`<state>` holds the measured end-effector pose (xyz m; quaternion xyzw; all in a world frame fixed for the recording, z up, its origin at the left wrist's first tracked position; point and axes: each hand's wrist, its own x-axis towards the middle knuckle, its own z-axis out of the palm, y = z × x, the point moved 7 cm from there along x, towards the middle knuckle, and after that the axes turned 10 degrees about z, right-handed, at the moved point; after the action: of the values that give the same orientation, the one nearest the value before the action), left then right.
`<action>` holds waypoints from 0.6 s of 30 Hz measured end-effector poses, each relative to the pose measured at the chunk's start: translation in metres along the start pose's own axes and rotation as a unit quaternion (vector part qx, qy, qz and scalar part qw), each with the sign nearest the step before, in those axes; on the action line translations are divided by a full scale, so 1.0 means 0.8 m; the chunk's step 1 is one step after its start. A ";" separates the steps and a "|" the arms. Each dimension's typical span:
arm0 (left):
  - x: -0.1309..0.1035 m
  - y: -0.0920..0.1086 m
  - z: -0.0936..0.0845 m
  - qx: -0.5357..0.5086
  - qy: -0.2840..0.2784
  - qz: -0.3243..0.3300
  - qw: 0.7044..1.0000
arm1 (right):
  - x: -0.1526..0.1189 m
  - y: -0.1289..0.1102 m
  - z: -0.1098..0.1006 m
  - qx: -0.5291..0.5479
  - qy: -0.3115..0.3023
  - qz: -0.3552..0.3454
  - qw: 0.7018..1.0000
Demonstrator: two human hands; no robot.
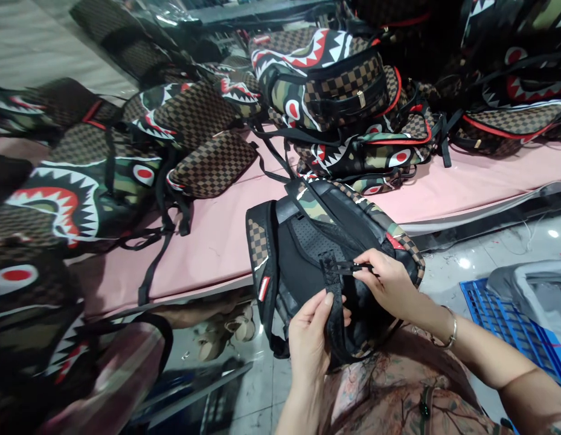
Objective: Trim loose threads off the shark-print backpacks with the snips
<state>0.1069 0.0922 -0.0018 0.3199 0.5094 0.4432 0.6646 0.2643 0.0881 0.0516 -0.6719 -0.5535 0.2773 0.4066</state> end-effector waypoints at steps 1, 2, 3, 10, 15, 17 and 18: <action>0.001 0.001 -0.001 -0.001 0.006 0.005 1.000 | -0.004 -0.002 0.000 -0.025 -0.004 -0.024 0.999; 0.001 0.002 -0.002 0.000 0.011 0.010 1.000 | -0.007 -0.003 0.001 -0.047 -0.011 -0.043 0.998; 0.001 0.003 -0.002 0.003 0.012 0.015 1.000 | -0.010 -0.003 0.003 -0.065 -0.020 -0.058 0.996; -0.005 0.001 0.000 0.052 -0.021 0.049 0.997 | -0.011 -0.010 0.013 -0.123 -0.041 -0.103 0.986; -0.007 0.001 -0.002 0.088 -0.037 0.062 0.994 | -0.015 -0.015 0.005 -0.082 -0.046 -0.125 0.988; -0.004 0.007 -0.003 0.099 -0.050 0.079 0.991 | -0.018 -0.016 -0.006 -0.026 -0.057 -0.124 0.990; -0.001 0.013 -0.004 0.109 -0.059 0.095 0.988 | -0.019 -0.013 -0.013 0.001 -0.061 -0.113 0.992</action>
<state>0.1013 0.0953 0.0070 0.4629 0.4815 0.4269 0.6097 0.2639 0.0713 0.0646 -0.5862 -0.6494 0.2706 0.4017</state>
